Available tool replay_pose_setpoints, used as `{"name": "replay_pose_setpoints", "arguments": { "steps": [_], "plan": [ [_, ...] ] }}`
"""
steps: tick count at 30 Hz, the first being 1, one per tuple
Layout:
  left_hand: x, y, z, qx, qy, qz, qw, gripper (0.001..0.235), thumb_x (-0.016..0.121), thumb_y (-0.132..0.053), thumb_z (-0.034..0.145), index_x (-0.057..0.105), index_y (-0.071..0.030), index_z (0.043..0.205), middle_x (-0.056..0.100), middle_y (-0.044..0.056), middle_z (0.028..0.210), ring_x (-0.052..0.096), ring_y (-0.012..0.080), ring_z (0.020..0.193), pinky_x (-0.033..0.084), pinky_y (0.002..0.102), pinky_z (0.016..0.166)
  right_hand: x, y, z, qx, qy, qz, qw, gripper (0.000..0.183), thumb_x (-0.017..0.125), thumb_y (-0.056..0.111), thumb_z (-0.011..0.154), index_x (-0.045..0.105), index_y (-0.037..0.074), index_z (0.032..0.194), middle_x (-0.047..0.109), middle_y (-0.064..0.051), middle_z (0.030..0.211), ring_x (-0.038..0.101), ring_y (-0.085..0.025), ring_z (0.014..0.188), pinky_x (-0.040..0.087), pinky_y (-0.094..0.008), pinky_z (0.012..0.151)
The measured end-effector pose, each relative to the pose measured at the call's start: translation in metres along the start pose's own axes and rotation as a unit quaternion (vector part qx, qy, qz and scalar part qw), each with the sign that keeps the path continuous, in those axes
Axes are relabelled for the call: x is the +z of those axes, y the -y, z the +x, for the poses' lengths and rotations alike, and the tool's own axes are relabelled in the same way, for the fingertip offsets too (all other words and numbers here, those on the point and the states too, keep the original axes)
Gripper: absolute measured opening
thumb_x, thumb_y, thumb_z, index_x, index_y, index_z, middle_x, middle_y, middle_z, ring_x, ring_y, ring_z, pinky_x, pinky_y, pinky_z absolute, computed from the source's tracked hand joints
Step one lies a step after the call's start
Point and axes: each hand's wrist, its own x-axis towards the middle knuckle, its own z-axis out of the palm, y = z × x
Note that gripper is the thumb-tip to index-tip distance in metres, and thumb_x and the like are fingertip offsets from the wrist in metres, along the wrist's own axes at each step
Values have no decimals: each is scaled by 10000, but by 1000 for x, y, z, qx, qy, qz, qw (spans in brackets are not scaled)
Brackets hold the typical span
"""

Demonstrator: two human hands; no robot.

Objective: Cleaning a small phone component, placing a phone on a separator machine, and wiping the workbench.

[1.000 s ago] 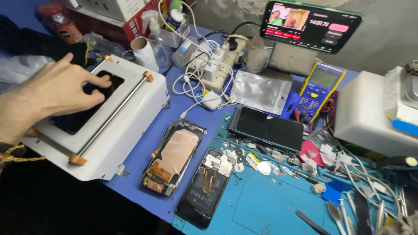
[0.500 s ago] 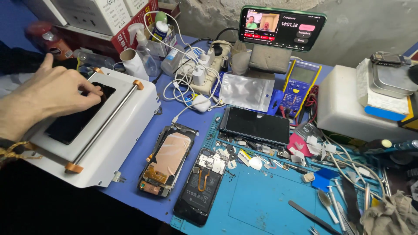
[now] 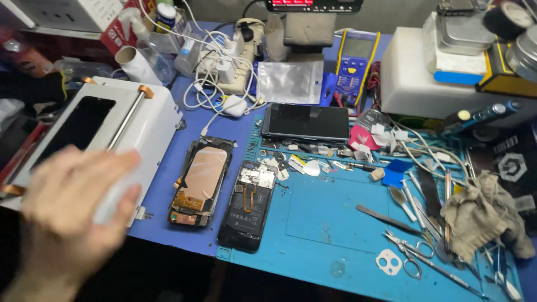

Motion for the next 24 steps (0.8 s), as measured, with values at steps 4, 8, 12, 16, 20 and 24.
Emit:
{"name": "replay_pose_setpoints", "arguments": {
  "steps": [4, 8, 12, 16, 20, 24],
  "plan": [
    [74, -96, -67, 124, -71, -305, 942, 224, 578, -171, 948, 756, -94, 1061, 795, -14, 975, 691, 103, 719, 580, 345, 761, -98, 94, -9, 13, -15, 37, 999, 559, 554, 405, 1013, 477, 214, 1532, 531, -154, 1528, 513, -358, 1366, 347, -402, 1168],
    [112, -172, -95, 146, -60, -317, 935, 322, 512, -330, 1063, 716, -274, 820, 709, -199, 765, 534, 12, 543, 290, 304, 746, -213, 184, -59, 66, -56, 105, 991, 558, 556, 392, 1016, 475, 204, 1535, 530, -164, 1529, 510, -364, 1366, 340, -404, 1170],
    [129, -185, -129, 83, -89, -333, 935, 238, 572, -285, 957, 703, -242, 762, 683, -175, 676, 563, 7, 494, 368, 248, 600, -300, 273, -128, 92, -61, 179, 978, 547, 537, 430, 1029, 494, 178, 1513, 583, -146, 1484, 565, -347, 1319, 392, -405, 1115],
    [129, -196, -119, 135, -41, -439, 887, 314, 585, -245, 982, 748, -134, 738, 645, -71, 583, 448, 78, 403, 297, 235, 417, -368, 320, -191, -10, -154, 220, 963, 539, 510, 480, 1054, 610, 83, 1404, 743, -83, 1330, 703, -248, 1172, 535, -389, 981],
    [133, -199, -107, 199, -28, -486, 851, 195, 672, -188, 961, 736, -94, 802, 635, -33, 656, 458, 113, 461, 333, 245, 431, -386, 318, -225, 118, -395, 176, 894, 351, 709, 204, 913, 745, 163, 1260, 906, 26, 958, 872, -99, 882, 673, -275, 860],
    [130, -196, -100, 195, -15, -514, 835, 149, 670, -134, 974, 714, -67, 848, 626, -6, 691, 505, 129, 505, 394, 259, 465, -409, 297, -225, 238, -540, -146, 794, 376, 769, 52, 999, 690, -61, 1349, 751, -203, 1253, 735, -284, 1076, 560, -380, 990]
  ]
}}
